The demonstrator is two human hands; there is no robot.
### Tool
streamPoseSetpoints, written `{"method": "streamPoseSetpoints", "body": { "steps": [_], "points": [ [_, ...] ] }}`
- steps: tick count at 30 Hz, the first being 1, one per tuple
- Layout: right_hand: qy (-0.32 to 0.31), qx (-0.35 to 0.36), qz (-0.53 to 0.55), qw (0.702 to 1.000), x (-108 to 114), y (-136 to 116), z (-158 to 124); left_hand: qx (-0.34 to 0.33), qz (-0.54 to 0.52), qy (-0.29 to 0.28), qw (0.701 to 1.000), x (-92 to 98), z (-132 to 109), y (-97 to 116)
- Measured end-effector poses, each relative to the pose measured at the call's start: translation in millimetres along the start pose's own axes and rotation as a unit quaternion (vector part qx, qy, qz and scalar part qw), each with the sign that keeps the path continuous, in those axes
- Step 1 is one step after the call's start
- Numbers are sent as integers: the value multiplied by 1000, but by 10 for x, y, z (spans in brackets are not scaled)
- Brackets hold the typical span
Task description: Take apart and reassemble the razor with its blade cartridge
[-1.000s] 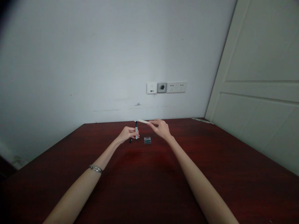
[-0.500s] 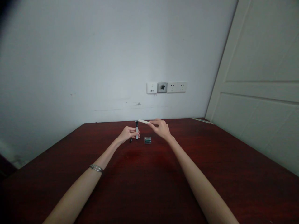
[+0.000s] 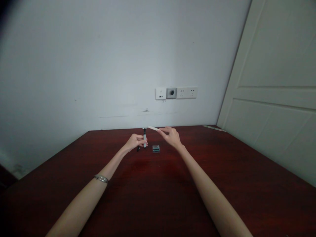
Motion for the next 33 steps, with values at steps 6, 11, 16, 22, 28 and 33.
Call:
{"method": "streamPoseSetpoints", "body": {
  "steps": [6, 11, 16, 22, 28, 33],
  "points": [
    [-22, 29, -4, 999, -73, -247, 7, -2, 11, -8, 1000, -27, 2, 2],
    [-17, 4, -19, 1000, -23, 3, -9, 4, 4, 1, 1000, -8, -20, 12],
    [-2, -26, 54, 998, -46, 119, 28, 6, 3, 17, 1000, 25, -9, -37],
    [-61, -155, 337, 927, -341, -108, -6, 10, 18, 31, 999, 48, 22, -115],
    [-115, -213, 448, 860, -522, -382, -114, 10, 3, 27, 1000, 23, 16, -94],
    [-122, -233, 485, 834, -612, -398, -179, 4, -8, 19, 1000, 7, 21, -83]
  ]
}}
Point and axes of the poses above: each hand's wrist, its own z-axis towards the middle knuckle, its own x-axis out of the back of the hand, y = z × x, the point moved 5 cm from there along z, towards the middle knuckle, and after that the axes turned 1 degree about -x, right-handed, at the moved point
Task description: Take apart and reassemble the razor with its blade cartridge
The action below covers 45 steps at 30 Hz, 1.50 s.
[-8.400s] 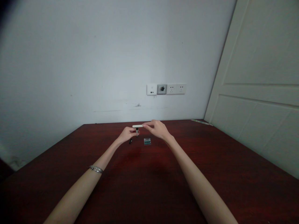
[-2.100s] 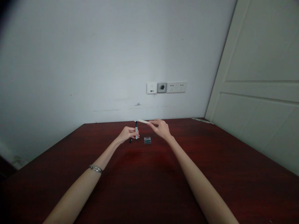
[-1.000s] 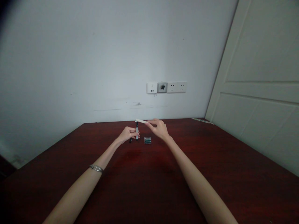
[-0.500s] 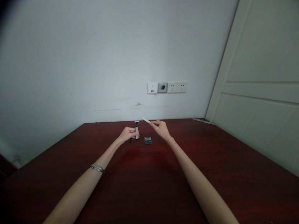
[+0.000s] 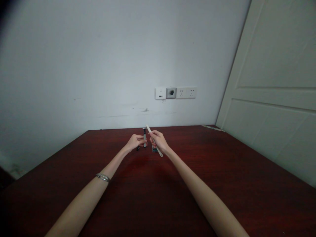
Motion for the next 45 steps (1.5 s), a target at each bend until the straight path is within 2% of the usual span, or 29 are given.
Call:
{"method": "streamPoseSetpoints", "body": {
  "steps": [7, 12, 19, 25, 33, 40, 45],
  "points": [
    [-13, 1, 6, 1000, -81, 87, -23, 5, -10, 17, 1000, 34, 7, -2],
    [7, 20, 12, 1000, -85, 59, 14, -1, 2, 4, 1000, 6, 24, -18],
    [27, -2, 2, 1000, -144, 199, -54, 8, -3, 16, 1000, 44, 3, -44],
    [31, 10, 42, 999, -174, 133, -45, 0, -18, 8, 1000, 22, 0, -17],
    [11, -2, 83, 997, -245, 233, -77, -6, -12, 24, 1000, 58, -22, 18],
    [21, 3, 99, 995, -213, 262, -39, -33, -17, 12, 999, 18, -1, 38],
    [29, 6, 108, 994, -232, 270, -59, -28, -24, -2, 999, 2, -2, 20]
  ]
}}
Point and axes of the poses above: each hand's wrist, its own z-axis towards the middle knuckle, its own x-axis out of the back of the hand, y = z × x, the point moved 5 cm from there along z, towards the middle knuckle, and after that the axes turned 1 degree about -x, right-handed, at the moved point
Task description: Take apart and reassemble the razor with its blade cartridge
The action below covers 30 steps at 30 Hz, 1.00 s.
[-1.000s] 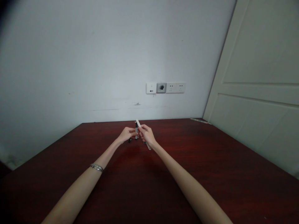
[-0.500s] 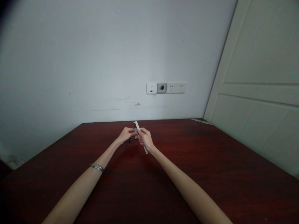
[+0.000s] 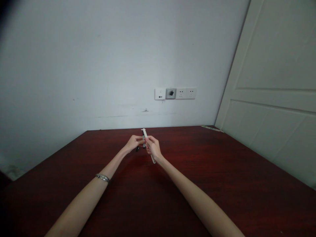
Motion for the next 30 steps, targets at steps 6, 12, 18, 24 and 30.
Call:
{"method": "streamPoseSetpoints", "body": {
  "steps": [6, 12, 18, 24, 30],
  "points": [
    [6, 22, 9, 1000, 3, -52, 10, 4, -3, -9, 1000, -34, -7, 8],
    [12, 13, 8, 1000, -45, 74, -64, -5, -5, 12, 1000, -14, -10, 34],
    [39, 43, -6, 998, -69, -38, -59, -12, -8, -8, 1000, -23, 10, 8],
    [36, 47, -45, 997, -69, 39, -94, -32, 31, -22, 999, -31, 43, 15],
    [49, 67, -44, 996, -80, 38, -119, -27, 23, -22, 999, -27, 51, -8]
  ]
}}
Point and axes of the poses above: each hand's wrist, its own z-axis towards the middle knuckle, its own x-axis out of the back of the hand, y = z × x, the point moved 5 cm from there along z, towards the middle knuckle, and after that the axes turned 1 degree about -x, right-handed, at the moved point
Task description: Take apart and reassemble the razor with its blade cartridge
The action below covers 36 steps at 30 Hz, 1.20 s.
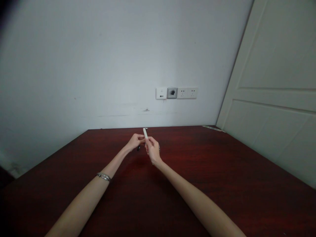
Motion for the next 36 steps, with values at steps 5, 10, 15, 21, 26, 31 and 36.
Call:
{"method": "streamPoseSetpoints", "body": {
  "steps": [5, 10, 15, 21, 26, 31, 36],
  "points": [
    [9, 10, 7, 1000, 18, -43, 24, -16, 18, -11, 1000, -15, 4, 12],
    [2, -3, -9, 1000, 7, 21, -21, -24, 41, -6, 999, 7, 15, 66],
    [4, 9, 17, 1000, 0, -83, 30, -17, 33, -14, 999, -25, 14, 53],
    [6, -12, 25, 1000, -10, 10, -28, -19, 55, -13, 998, -29, 1, 73],
    [-12, 70, -15, 997, 115, -313, 128, -42, 96, -3, 994, -1, -16, 160],
    [-52, 133, -216, 966, 382, -779, 342, -71, 163, 40, 983, 73, 8, 162],
    [-63, 105, -419, 900, 535, -878, 385, -78, 155, 44, 984, 79, 14, 138]
  ]
}}
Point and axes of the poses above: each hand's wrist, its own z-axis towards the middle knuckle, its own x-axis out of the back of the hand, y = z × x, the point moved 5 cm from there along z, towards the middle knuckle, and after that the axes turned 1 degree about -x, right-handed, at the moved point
